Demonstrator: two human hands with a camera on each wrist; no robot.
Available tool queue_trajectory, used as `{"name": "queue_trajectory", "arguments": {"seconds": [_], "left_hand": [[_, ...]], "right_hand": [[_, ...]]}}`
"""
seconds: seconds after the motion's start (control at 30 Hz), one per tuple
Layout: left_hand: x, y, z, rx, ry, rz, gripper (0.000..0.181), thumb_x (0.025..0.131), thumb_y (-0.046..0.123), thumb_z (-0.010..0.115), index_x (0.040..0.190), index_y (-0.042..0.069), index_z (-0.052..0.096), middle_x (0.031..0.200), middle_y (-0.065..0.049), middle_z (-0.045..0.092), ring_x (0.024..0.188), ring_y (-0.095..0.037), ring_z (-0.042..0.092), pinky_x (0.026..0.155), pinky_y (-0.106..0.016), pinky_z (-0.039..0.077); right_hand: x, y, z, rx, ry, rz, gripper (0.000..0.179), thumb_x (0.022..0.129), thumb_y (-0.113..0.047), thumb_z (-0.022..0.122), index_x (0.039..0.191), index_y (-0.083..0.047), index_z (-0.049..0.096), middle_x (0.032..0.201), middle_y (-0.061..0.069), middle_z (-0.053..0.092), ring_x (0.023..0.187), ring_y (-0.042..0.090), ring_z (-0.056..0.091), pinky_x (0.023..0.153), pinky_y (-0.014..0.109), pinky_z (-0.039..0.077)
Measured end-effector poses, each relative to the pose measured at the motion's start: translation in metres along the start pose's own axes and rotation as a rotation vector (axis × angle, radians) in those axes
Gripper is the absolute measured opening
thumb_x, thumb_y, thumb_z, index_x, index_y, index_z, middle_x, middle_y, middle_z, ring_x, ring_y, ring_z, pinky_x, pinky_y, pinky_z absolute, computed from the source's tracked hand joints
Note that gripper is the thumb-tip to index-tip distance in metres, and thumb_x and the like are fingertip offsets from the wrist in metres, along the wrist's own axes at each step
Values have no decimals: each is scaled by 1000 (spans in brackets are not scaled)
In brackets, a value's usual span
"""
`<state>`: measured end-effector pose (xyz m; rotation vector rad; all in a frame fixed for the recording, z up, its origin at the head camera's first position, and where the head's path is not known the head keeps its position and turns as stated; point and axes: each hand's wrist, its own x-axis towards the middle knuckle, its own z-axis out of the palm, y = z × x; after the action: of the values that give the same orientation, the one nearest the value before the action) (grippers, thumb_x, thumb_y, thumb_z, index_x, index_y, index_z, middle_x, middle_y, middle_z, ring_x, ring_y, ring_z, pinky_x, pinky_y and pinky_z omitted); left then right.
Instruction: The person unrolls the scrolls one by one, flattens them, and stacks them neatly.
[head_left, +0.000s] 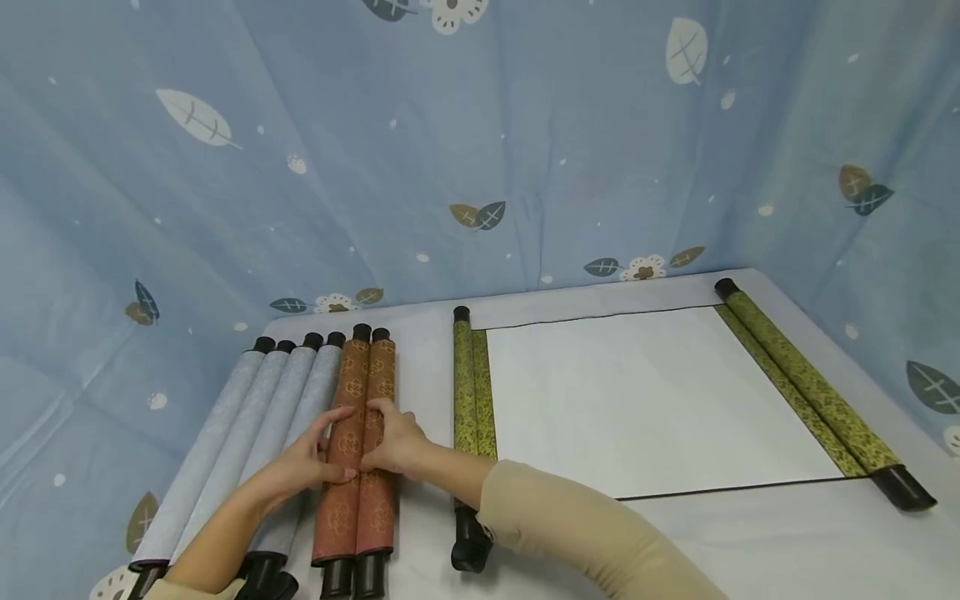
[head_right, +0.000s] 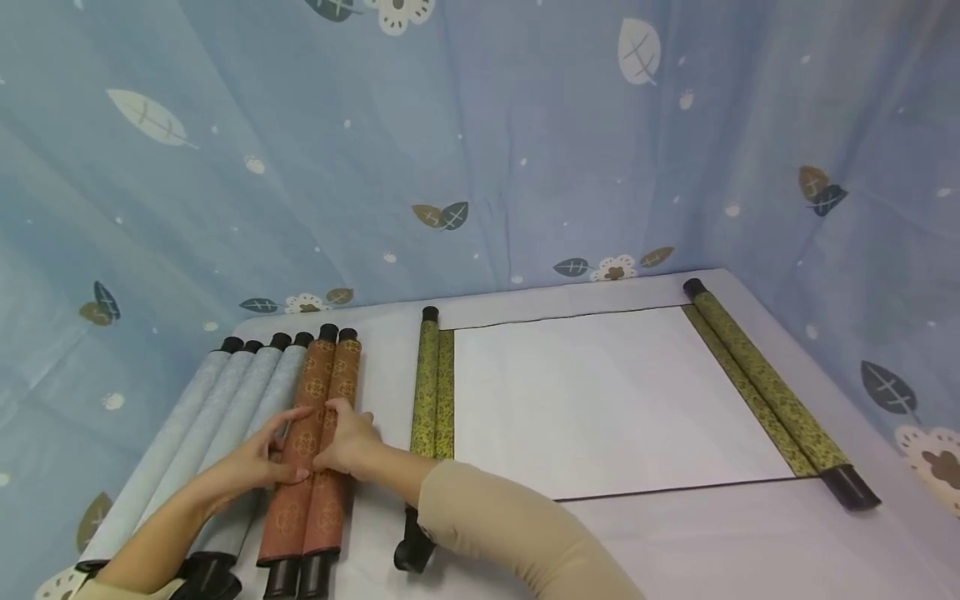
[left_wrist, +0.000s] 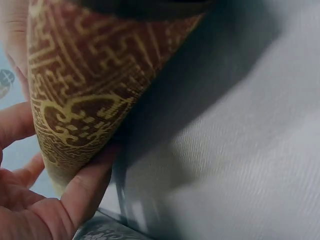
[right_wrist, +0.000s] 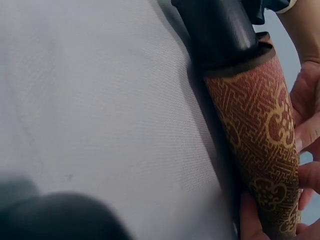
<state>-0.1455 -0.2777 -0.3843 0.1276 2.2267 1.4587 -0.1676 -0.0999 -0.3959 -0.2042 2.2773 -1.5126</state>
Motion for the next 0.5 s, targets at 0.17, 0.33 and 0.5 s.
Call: {"name": "queue_trajectory", "arguments": {"seconds": [0.17,0.33,0.5], "left_hand": [[-3,0,3,-19,26,-9,93,79,3,72,150,12,12,105,-25,40,82,-24,52,64,-35,47],[-9,7,5,-55,55,8,93,80,4,72,150,16,13,121,-33,31,92,-29,54,71,-40,48],[-12,15,5,-80,37,49,93,81,6,72,151,14,12,131,-37,33,105,-33,55,78,-40,50]], "right_hand": [[-4,-2,-6,17,-35,-19,84,64,2,82,135,-24,46,123,17,46,96,25,51,71,36,47],[-7,-7,-17,46,-82,-40,84,66,3,81,137,-24,43,121,18,44,92,24,49,66,34,46],[-9,-13,-29,104,-120,-40,83,68,3,80,137,-24,43,122,16,45,94,24,50,66,34,47]]}}
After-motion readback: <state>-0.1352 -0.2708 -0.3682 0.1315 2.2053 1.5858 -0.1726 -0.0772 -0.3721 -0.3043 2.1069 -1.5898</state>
